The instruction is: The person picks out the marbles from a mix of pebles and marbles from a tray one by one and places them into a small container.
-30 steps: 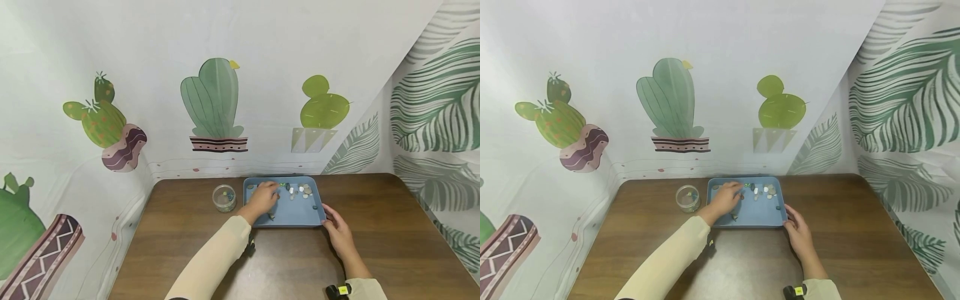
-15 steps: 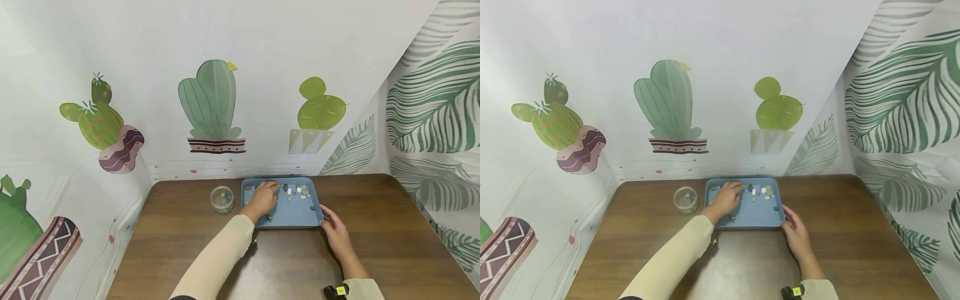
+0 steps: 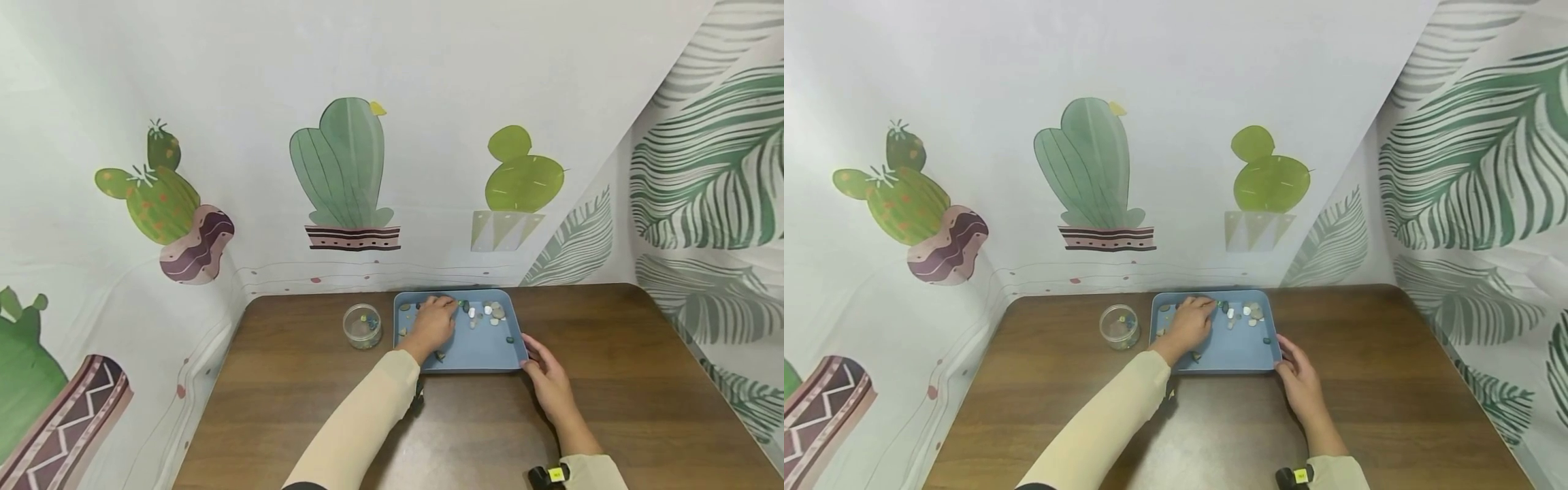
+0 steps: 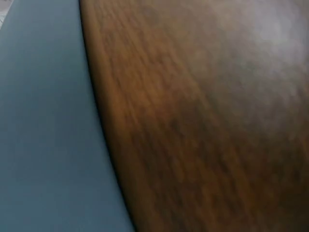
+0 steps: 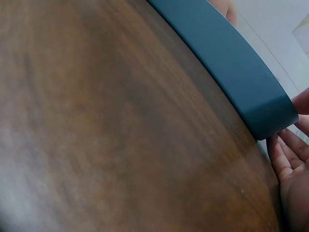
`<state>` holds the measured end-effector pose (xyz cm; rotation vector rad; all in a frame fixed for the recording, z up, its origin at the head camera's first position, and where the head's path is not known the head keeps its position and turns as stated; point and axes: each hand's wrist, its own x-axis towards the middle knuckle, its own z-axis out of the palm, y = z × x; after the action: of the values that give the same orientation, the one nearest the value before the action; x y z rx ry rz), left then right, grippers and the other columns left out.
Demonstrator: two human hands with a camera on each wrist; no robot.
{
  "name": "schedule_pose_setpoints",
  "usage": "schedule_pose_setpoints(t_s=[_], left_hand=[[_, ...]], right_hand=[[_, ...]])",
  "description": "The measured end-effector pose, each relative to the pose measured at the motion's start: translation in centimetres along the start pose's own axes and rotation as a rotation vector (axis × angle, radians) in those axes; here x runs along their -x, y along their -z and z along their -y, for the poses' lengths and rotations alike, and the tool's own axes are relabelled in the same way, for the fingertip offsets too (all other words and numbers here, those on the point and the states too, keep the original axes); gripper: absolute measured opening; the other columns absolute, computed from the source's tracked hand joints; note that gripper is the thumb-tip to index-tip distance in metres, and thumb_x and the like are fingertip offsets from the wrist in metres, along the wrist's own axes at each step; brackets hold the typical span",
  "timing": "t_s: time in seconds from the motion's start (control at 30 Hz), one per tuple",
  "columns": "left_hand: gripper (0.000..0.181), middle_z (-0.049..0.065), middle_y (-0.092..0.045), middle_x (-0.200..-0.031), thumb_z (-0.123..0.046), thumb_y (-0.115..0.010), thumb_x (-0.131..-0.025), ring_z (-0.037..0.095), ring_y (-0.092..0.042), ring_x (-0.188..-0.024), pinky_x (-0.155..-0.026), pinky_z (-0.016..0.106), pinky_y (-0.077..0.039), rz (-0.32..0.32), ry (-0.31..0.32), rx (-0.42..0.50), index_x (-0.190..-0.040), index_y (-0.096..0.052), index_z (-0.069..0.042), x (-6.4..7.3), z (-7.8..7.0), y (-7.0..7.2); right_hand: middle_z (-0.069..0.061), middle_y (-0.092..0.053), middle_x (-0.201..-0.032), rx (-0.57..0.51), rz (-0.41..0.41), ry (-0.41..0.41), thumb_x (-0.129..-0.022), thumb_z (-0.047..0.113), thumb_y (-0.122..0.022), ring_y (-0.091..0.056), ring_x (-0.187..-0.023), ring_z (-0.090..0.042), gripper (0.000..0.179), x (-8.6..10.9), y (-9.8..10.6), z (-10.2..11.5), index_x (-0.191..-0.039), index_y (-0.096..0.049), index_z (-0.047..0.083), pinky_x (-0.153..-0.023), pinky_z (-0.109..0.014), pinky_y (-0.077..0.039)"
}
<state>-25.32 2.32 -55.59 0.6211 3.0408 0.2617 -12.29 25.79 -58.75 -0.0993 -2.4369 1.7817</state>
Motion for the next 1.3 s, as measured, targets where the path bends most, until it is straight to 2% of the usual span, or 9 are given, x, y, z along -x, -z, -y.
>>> schedule_pose_setpoints(t_s=[0.2,0.43,0.6,0.8,0.9,1.1,1.3], left_hand=[[0.046,-0.007,-0.053,-0.150,-0.027,-0.048,-0.103,0.016,-0.047,-0.137,-0.116,0.037,-0.040,0.005,0.030,-0.035,-0.149,-0.051,-0.023,-0.1,-0.1,-0.4],[0.044,-0.008,-0.056,-0.147,-0.026,-0.048,-0.103,0.017,-0.048,-0.134,-0.116,0.040,-0.041,0.000,0.057,0.003,-0.147,-0.054,-0.026,-0.2,-0.3,-0.5],[0.038,-0.009,-0.063,-0.139,-0.027,-0.049,-0.104,0.015,-0.053,-0.125,-0.113,0.039,-0.044,-0.035,0.082,0.030,-0.141,-0.060,-0.028,-0.3,-0.3,-0.3],[0.027,-0.008,-0.070,-0.126,-0.031,-0.056,-0.103,0.013,-0.059,-0.116,-0.104,0.030,-0.047,-0.098,0.108,0.061,-0.125,-0.071,-0.026,-0.3,-0.4,-0.2],[0.023,-0.007,-0.071,-0.122,-0.033,-0.059,-0.102,0.014,-0.060,-0.114,-0.102,0.029,-0.047,-0.121,0.109,0.072,-0.118,-0.074,-0.025,-0.3,-0.3,-0.3],[0.021,-0.007,-0.072,-0.114,-0.032,-0.062,-0.100,0.015,-0.060,-0.109,-0.099,0.033,-0.048,-0.157,0.116,0.161,-0.115,-0.074,-0.023,-0.3,0.0,-0.9],[0.017,-0.006,-0.074,-0.104,-0.027,-0.065,-0.097,0.014,-0.059,-0.100,-0.094,0.031,-0.048,-0.229,0.128,0.272,-0.110,-0.074,-0.020,-0.1,0.3,-1.2]], right_hand=[[-0.024,-0.047,-0.150,-0.031,0.006,0.024,-0.103,0.004,-0.050,-0.049,-0.119,0.008,0.048,0.1,-0.1,0.1,-0.150,-0.046,0.006,-0.092,0.000,-0.041],[-0.024,-0.047,-0.151,-0.035,0.005,0.013,-0.103,0.004,-0.050,-0.049,-0.119,0.008,0.047,0.2,-0.3,-0.2,-0.150,-0.045,0.006,-0.092,0.001,-0.041],[-0.022,-0.048,-0.151,-0.020,0.001,0.009,-0.103,0.005,-0.050,-0.048,-0.118,0.010,0.048,0.0,-0.3,-0.4,-0.150,-0.046,0.008,-0.092,0.001,-0.040],[-0.023,-0.046,-0.152,-0.022,0.003,0.010,-0.103,0.005,-0.050,-0.047,-0.119,0.011,0.048,0.0,-0.2,-0.3,-0.150,-0.045,0.007,-0.093,0.001,-0.040],[-0.023,-0.046,-0.153,-0.034,0.002,0.011,-0.103,0.006,-0.050,-0.047,-0.119,0.011,0.048,-0.1,-0.1,-0.1,-0.151,-0.045,0.007,-0.094,0.001,-0.040],[-0.023,-0.047,-0.152,-0.049,-0.004,0.001,-0.103,0.004,-0.051,-0.048,-0.117,0.010,0.048,0.1,-0.1,0.2,-0.150,-0.046,0.007,-0.092,0.001,-0.040],[-0.023,-0.047,-0.151,-0.033,0.000,0.006,-0.103,0.005,-0.051,-0.048,-0.117,0.011,0.048,0.0,0.0,0.1,-0.150,-0.045,0.007,-0.093,0.001,-0.040]])
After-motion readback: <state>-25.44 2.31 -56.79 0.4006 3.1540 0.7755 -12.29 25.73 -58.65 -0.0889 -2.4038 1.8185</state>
